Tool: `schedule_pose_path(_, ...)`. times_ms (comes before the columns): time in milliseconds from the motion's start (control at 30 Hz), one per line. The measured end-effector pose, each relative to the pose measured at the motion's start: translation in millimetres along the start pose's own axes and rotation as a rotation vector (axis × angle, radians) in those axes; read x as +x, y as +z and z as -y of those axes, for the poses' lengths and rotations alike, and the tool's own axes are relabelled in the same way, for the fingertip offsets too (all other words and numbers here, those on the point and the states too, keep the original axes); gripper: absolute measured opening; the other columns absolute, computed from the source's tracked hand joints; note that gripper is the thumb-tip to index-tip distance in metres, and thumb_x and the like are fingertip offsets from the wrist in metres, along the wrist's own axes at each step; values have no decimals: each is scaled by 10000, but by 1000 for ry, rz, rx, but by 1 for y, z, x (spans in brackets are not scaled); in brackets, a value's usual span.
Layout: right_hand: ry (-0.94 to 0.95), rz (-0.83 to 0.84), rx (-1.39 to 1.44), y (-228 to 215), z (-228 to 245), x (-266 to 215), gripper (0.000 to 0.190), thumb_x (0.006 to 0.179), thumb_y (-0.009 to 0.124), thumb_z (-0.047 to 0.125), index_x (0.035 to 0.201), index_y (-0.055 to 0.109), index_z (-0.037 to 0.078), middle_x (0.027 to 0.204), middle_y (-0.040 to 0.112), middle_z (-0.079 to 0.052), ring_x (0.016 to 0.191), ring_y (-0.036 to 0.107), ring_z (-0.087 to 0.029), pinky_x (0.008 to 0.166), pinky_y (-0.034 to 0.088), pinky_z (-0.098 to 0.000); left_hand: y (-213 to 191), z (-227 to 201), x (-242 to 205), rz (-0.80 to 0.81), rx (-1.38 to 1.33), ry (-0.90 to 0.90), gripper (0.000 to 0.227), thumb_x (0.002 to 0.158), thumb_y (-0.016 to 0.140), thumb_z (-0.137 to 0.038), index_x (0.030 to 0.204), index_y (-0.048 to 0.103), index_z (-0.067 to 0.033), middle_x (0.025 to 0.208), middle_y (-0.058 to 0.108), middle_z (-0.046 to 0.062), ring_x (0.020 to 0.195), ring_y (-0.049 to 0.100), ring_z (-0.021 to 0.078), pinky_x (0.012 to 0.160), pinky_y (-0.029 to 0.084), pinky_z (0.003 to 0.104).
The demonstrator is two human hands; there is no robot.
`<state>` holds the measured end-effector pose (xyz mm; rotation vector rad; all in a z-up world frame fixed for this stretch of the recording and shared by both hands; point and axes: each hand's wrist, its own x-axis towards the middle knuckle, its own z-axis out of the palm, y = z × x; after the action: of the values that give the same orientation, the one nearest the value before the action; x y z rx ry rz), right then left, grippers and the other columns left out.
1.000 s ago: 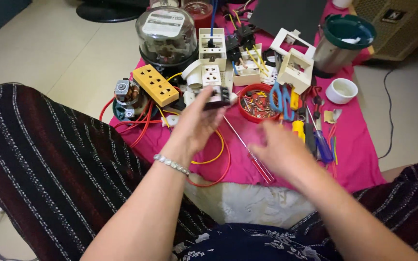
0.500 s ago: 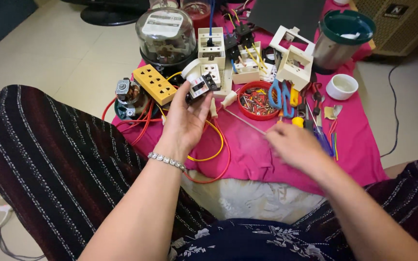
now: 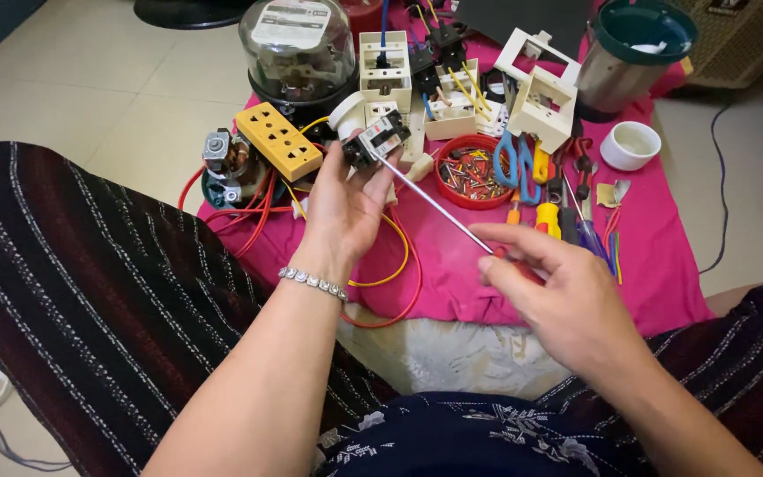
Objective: Wiring an electrical component by inserting wires into terminals and tightening them with a screwdriver
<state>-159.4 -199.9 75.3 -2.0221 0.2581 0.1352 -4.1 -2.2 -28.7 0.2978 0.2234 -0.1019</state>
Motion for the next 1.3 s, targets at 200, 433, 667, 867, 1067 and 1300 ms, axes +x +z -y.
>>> schedule_pose_path(200, 58, -21, -244, 5, 11, 7, 420, 856, 708, 245, 1264, 804, 216, 718, 766, -59, 515, 546, -145, 457, 376, -271, 9, 1, -10, 20, 165, -19, 400, 987, 531, -198, 1349, 567, -30, 1356, 549, 304, 1135, 644, 402, 958, 584, 365)
schedule_pose_path(433, 48, -27, -157, 7, -2, 13, 382, 858, 707, 209, 1213, 807, 112, 789, 810, -80, 660, 697, -142, 563, 487, -262, 17, 2, -17, 5, 230, -14, 435, 989, 485, -199, 1381, 544, -20, 1356, 573, 285, 1124, 647, 378, 942, 581, 369)
schedule_pose_path(667, 208, 60, 345, 9, -1, 15, 394, 920, 638, 61, 1291, 756, -2, 820, 720, -180, 472, 365, -117, 372, 236, -239, 25, 1, -23, -12, 383, 25, 391, 982, 513, -228, 1326, 609, -68, 1371, 587, 186, 1113, 642, 317, 927, 564, 350)
schedule_pose_path(867, 475, 316, 962, 8, -33, 25, 319, 975, 556, 157, 1236, 623, -14, 962, 632, -113, 497, 323, -15, 336, 191, -148, 22, -1, -21, -6, 411, 80, 366, 957, 596, -229, 1273, 650, -52, 1286, 662, 148, 1061, 688, 317, 874, 583, 344)
schedule_pose_path(1067, 356, 293, 872, 16, -19, 16, 394, 973, 542, 99, 1338, 639, -13, 892, 598, -111, 466, 297, -23, 302, 125, -161, 15, 0, -15, 17, 433, 83, 379, 987, 569, -207, 1329, 633, -57, 1263, 674, 175, 1022, 699, 328, 846, 582, 348)
schedule_pose_path(1300, 303, 99, 586, 21, -20, 16, 416, 929, 632, 56, 1328, 740, 6, 776, 616, -143, 392, 233, -65, 326, 111, -231, 12, 2, -12, -2, 531, 108, 379, 958, 611, -186, 1306, 681, -55, 1172, 719, 148, 866, 719, 253, 664, 535, 255)
